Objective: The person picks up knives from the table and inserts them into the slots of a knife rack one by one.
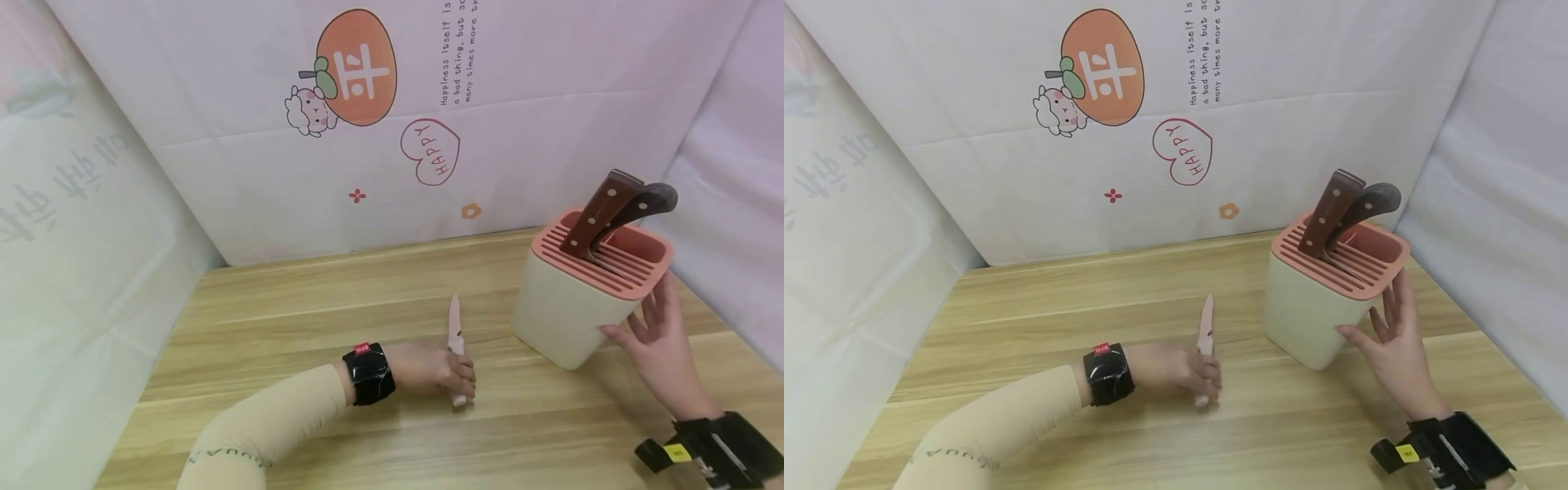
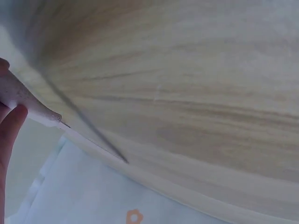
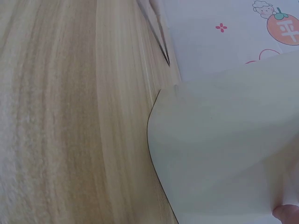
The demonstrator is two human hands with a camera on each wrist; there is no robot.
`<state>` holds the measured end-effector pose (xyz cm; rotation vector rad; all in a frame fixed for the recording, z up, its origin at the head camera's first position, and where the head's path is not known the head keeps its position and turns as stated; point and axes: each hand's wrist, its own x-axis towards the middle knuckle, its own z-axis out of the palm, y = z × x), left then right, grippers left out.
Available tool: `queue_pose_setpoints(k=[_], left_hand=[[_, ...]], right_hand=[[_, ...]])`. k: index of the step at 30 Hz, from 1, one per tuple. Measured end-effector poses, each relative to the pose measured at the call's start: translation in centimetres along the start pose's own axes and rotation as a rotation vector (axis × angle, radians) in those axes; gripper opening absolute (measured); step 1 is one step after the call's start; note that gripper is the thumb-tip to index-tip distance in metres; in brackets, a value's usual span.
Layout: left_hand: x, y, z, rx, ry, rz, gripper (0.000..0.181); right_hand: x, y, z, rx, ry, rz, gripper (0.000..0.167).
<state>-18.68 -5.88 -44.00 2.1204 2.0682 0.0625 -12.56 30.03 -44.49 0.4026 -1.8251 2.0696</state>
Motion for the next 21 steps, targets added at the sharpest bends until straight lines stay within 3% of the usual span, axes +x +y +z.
queue_pose_setpoints(k=[5, 12, 18, 21], left_hand=[[-0.5, 0.2, -1.8, -0.082, 0.184, 0.016, 0.035], [-1.7, 0.8, -5.5, 0.018, 0.539, -0.003, 0.035], [-2.3, 1.6, -9.5, 0.026, 0.846, -0.104, 0.035], [-2.5, 2.2, -11.6, -0.064, 0.968, -0.161, 0.037]], right_hand=[[0.0, 0.0, 0.1, 0.000, 0.001, 0.002, 0.111], [0.0, 0.2, 0.0, 0.012, -0.001, -0.001, 0.112], [-0.1, 0.4, -0.1, 0.019, -0.001, -0.005, 0.111], [-0.1, 0.4, -0.1, 0.018, -0.005, -0.007, 0.111]])
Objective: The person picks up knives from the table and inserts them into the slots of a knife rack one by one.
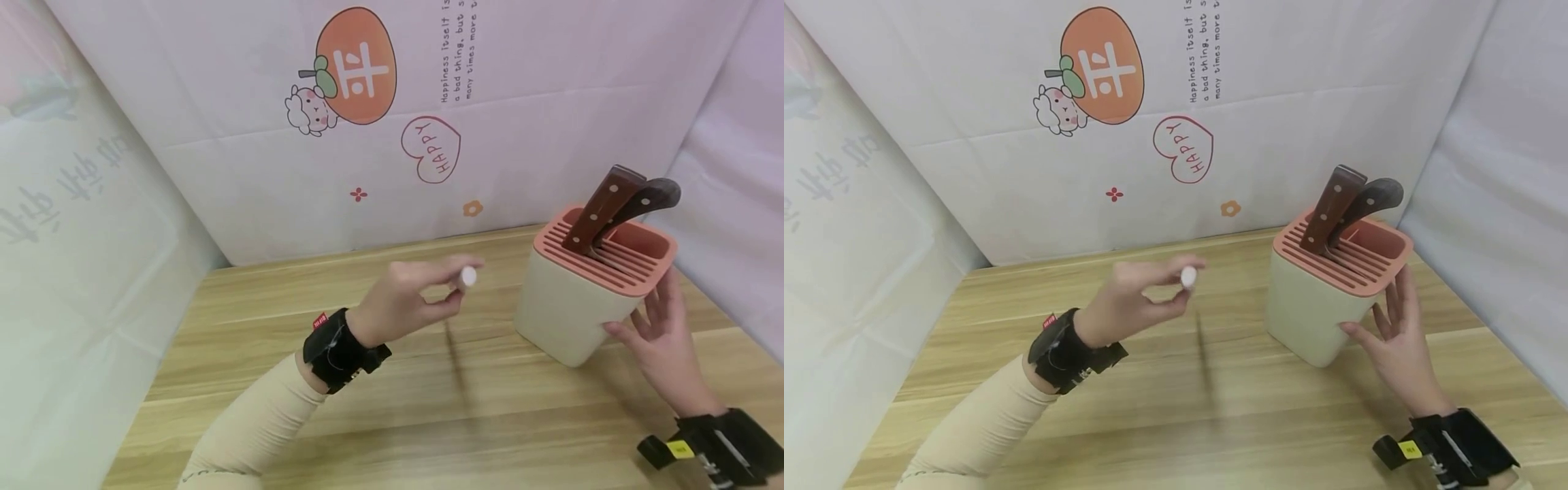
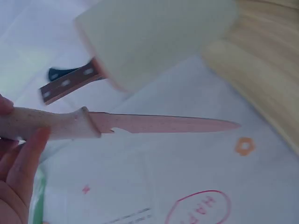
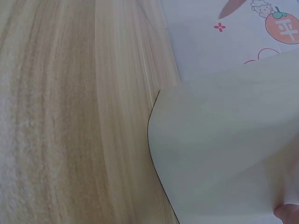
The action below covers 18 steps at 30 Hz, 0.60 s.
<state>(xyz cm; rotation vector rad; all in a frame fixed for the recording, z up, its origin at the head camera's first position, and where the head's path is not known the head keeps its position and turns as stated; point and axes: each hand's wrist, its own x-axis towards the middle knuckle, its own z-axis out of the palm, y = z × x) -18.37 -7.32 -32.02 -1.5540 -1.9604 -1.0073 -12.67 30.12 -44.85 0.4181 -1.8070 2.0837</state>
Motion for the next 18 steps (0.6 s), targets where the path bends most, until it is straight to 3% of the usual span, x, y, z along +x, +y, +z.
queue_pose_setpoints(k=[5, 8, 13, 18], left_hand=[[2.5, 1.3, -1.7, -0.273, 0.209, -0.173, 0.038], [4.0, 2.0, -2.4, -0.409, 0.348, -0.235, 0.039], [6.3, 3.0, -3.2, -0.456, 0.558, -0.243, 0.043], [8.7, 3.7, -2.8, -0.497, 0.663, -0.253, 0.044]], right_hand=[[0.0, -0.1, 0.0, 0.001, 0.000, -0.005, 0.111], [0.1, -0.1, 0.0, -0.001, -0.005, -0.006, 0.110], [0.1, 0.0, 0.0, -0.005, -0.011, 0.007, 0.110], [0.0, 0.1, -0.1, 0.001, -0.007, 0.012, 0.108]])
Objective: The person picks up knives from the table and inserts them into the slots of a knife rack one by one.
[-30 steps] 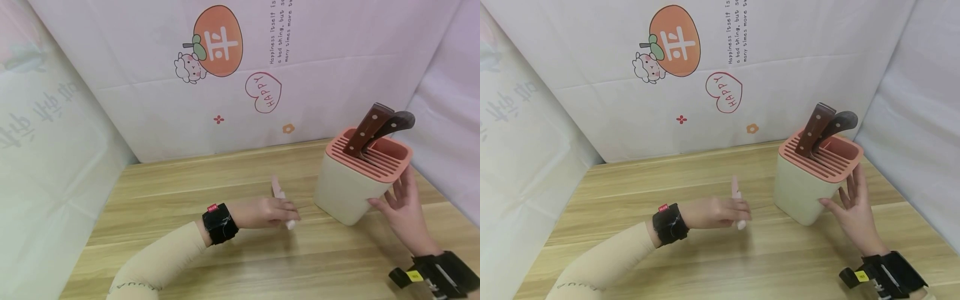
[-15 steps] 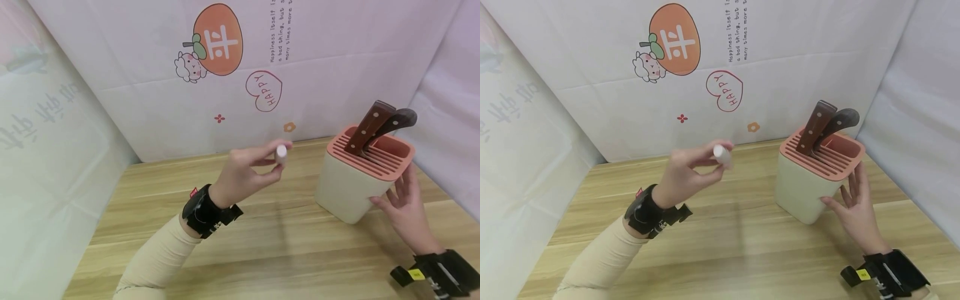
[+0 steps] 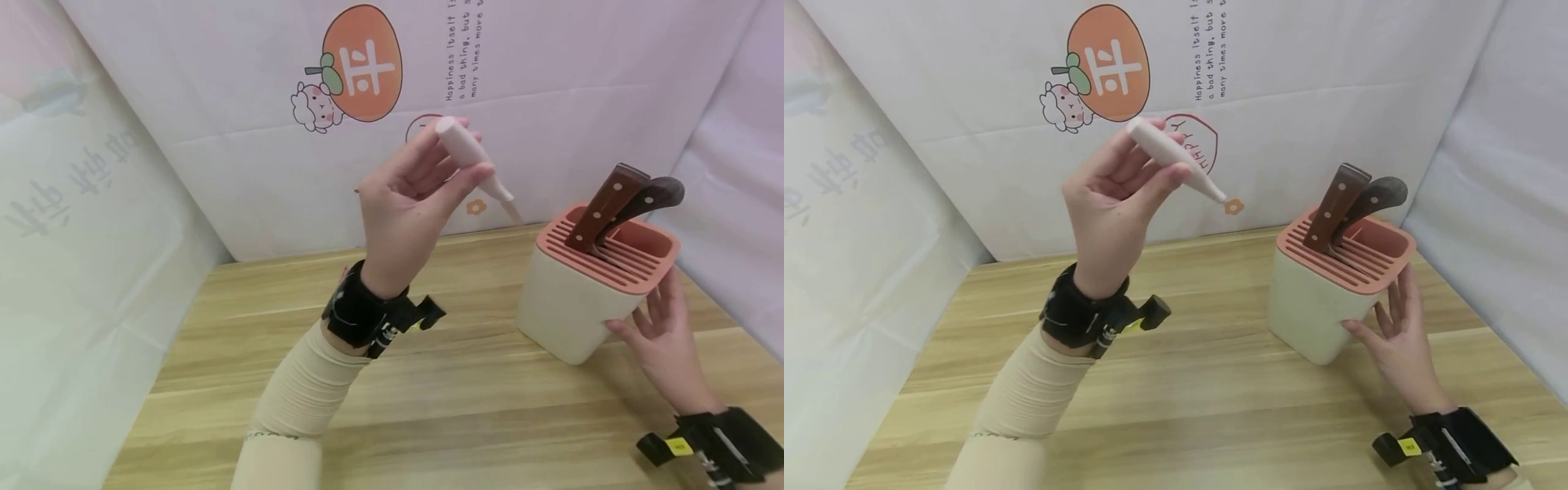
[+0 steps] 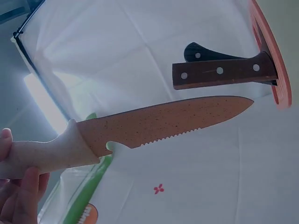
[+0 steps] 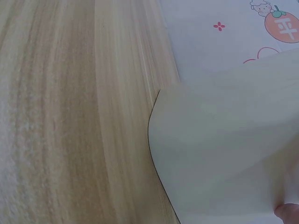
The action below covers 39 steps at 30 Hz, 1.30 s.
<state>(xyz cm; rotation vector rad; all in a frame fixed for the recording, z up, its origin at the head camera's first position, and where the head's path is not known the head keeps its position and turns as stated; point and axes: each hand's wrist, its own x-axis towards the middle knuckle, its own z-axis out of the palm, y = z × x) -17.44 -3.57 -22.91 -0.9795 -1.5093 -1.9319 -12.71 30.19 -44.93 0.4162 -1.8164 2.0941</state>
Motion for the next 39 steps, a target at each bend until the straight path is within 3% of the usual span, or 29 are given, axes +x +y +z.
queue_pose_setpoints(k=[10, 17, 22, 26, 31, 35, 37, 39], left_hand=[[0.5, -2.8, 3.8, -0.028, -0.039, 0.030, 0.044], [0.1, -4.6, 5.4, 0.083, -0.092, 0.032, 0.047], [0.4, -5.2, 6.2, 0.173, -0.103, -0.001, 0.048], [1.2, -5.5, 6.8, 0.209, -0.117, -0.075, 0.048], [1.6, -6.8, 7.8, 0.314, -0.217, -0.262, 0.052], [0.1, -8.8, 8.2, 0.389, -0.290, -0.369, 0.051], [-1.0, -9.7, 8.1, 0.368, -0.274, -0.433, 0.049], [-1.9, -10.5, 8.1, 0.341, -0.241, -0.457, 0.046]], right_hand=[[0.1, 0.0, 0.0, -0.013, -0.018, -0.011, 0.109], [0.0, 0.1, 0.1, -0.007, -0.011, -0.010, 0.108], [-0.1, 0.1, -0.1, -0.003, -0.001, -0.006, 0.107], [0.0, 0.1, -0.2, 0.013, 0.011, -0.017, 0.108], [0.2, 0.1, -0.3, 0.033, 0.020, -0.035, 0.108], [0.2, 0.1, -0.3, 0.026, 0.012, -0.032, 0.109], [0.1, 0.1, -0.2, 0.019, 0.009, -0.025, 0.109], [0.1, 0.1, -0.1, 0.013, 0.005, -0.020, 0.109]])
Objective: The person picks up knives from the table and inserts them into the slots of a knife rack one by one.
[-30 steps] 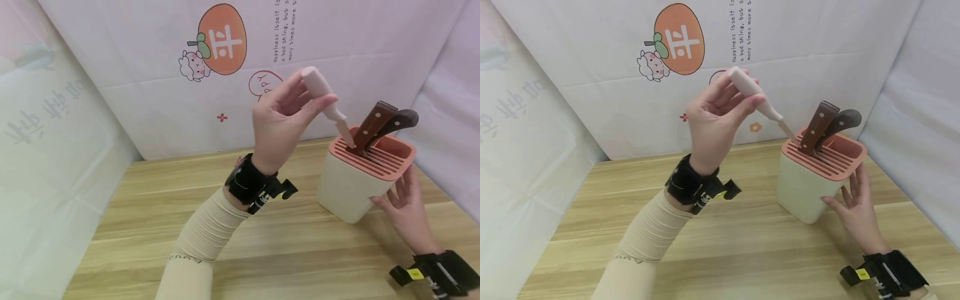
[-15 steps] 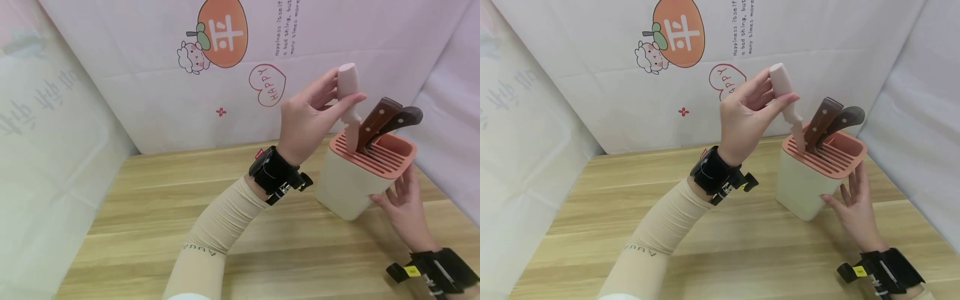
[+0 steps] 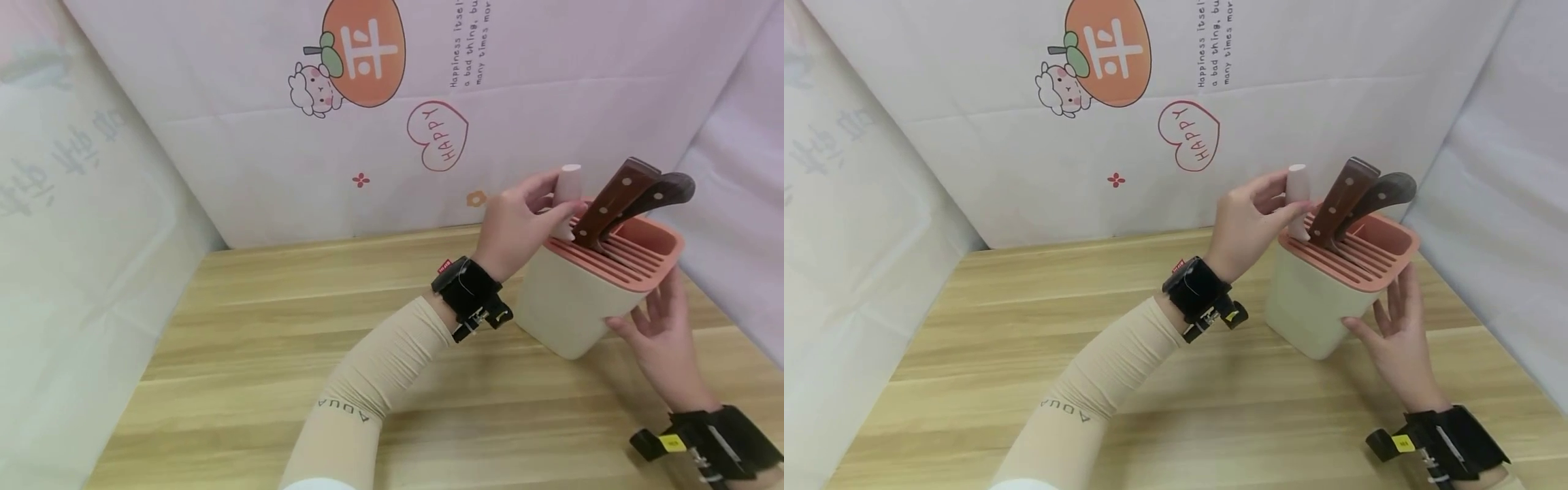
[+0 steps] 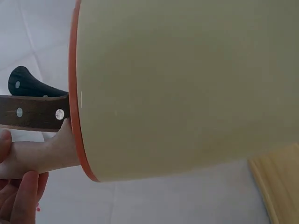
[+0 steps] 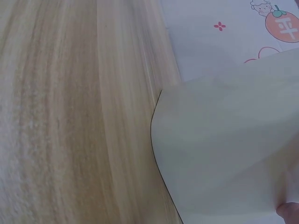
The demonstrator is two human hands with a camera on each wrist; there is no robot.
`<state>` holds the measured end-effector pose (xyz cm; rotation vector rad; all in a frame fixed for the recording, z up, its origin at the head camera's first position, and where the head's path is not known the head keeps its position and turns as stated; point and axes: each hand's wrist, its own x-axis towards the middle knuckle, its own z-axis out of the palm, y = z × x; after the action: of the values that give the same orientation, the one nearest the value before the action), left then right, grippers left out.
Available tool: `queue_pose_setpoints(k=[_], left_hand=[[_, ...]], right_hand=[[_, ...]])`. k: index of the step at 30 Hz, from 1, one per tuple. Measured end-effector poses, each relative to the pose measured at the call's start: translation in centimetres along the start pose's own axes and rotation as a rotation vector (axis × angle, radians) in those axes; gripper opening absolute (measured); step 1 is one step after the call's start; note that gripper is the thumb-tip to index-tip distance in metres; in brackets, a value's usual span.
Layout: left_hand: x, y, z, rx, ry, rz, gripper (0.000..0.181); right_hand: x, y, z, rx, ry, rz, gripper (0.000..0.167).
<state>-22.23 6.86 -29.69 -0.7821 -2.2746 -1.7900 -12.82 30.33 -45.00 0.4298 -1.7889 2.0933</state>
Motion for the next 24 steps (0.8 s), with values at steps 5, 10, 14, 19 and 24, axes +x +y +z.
queue_pose_setpoints(k=[5, 10, 14, 19, 24], left_hand=[[-0.5, -0.8, 0.6, -0.018, 0.023, 0.071, 0.044], [-0.7, -0.8, 1.2, 0.025, 0.005, 0.103, 0.045], [-0.8, -0.9, 1.5, 0.066, -0.020, 0.107, 0.042], [-0.8, -0.9, 1.7, 0.092, -0.045, 0.100, 0.043], [-0.8, -1.2, 1.4, 0.108, -0.048, 0.097, 0.047]], right_hand=[[-0.2, -0.1, -0.1, 0.004, 0.007, -0.004, 0.110], [-0.3, -0.3, -0.3, 0.007, 0.018, -0.004, 0.109], [-0.3, -0.3, -0.4, -0.018, 0.011, 0.014, 0.108], [0.2, -1.0, -1.2, -0.114, -0.045, 0.047, 0.105], [-0.2, -2.4, -1.0, -0.300, 0.029, 0.062, 0.096]])
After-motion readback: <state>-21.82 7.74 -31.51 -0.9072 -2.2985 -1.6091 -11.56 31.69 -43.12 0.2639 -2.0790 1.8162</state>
